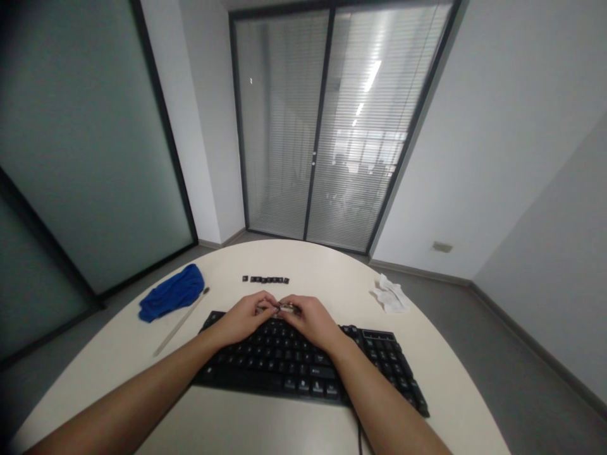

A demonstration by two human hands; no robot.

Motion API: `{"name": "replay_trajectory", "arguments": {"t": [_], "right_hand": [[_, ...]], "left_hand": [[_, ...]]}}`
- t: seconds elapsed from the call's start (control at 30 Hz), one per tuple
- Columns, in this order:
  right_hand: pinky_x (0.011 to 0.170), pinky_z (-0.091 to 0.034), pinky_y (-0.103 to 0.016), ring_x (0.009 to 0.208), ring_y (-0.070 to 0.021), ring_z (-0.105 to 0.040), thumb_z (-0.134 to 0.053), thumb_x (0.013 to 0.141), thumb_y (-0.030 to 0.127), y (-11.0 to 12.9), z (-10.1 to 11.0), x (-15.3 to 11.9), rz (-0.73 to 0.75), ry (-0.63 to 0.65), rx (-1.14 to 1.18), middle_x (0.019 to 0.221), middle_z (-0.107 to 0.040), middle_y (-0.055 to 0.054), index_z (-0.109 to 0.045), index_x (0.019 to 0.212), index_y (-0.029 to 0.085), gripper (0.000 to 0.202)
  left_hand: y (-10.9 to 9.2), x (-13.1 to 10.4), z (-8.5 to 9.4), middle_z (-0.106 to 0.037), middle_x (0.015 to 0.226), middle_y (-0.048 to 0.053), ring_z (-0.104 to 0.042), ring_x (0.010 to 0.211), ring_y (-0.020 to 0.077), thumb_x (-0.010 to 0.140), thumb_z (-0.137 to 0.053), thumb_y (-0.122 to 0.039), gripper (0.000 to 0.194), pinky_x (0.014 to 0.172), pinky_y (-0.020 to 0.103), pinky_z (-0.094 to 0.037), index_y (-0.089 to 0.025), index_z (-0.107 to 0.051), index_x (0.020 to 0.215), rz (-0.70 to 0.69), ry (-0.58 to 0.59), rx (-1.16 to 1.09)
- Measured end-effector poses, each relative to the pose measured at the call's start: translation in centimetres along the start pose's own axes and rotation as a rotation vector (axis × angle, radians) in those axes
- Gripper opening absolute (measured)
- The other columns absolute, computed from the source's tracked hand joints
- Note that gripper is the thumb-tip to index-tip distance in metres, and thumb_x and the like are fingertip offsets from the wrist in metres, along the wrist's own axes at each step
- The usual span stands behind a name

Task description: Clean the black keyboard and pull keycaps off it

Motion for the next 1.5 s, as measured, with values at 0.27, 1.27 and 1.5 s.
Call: {"name": "replay_trajectory", "arguments": {"t": [0.27, 1.27, 1.5], "right_hand": [[0.073, -0.046, -0.026, 0.077, -0.0175, -0.066, -0.055, 0.092, 0.034, -1.1, 0.4, 0.1, -0.087, -0.029, -0.180, 0.090, -0.074, -0.004, -0.067, 0.110, 0.022, 0.025], [0.076, -0.045, -0.029, 0.092, -0.0231, -0.066, -0.054, 0.090, 0.032, -6.9, 2.0, 6.1, -0.496, -0.036, -0.780, 0.102, -0.070, -0.011, -0.066, 0.112, 0.023, 0.027], [0.077, -0.045, -0.030, 0.094, -0.0239, -0.066, -0.054, 0.090, 0.033, -6.5, 1.7, 6.6, -0.484, -0.036, -0.779, 0.103, -0.070, -0.011, -0.065, 0.114, 0.024, 0.027]], "left_hand": [[0.0, -0.4, 0.1, -0.074, 0.100, 0.005, -0.069, 0.089, 0.0213, 0.091, -0.052, -0.039, 0.030, 0.080, 0.032, -0.051, -0.023, -0.054, 0.117, 0.046, -0.020, 0.240], [-1.2, -0.9, -0.3, -0.073, 0.095, 0.001, -0.068, 0.090, 0.0203, 0.092, -0.045, -0.032, 0.026, 0.081, 0.029, -0.048, -0.025, -0.056, 0.114, -0.005, 0.000, 0.520], [-1.2, -0.9, -0.2, -0.073, 0.096, 0.001, -0.067, 0.090, 0.0206, 0.091, -0.046, -0.032, 0.025, 0.078, 0.029, -0.049, -0.025, -0.057, 0.113, 0.013, 0.001, 0.528]]}}
Point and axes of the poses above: each hand's wrist, its own x-axis towards the middle knuckle, its own z-axis out of the back of the hand, y = z × x, the point moved 7 cm from there along x, towards the middle knuckle
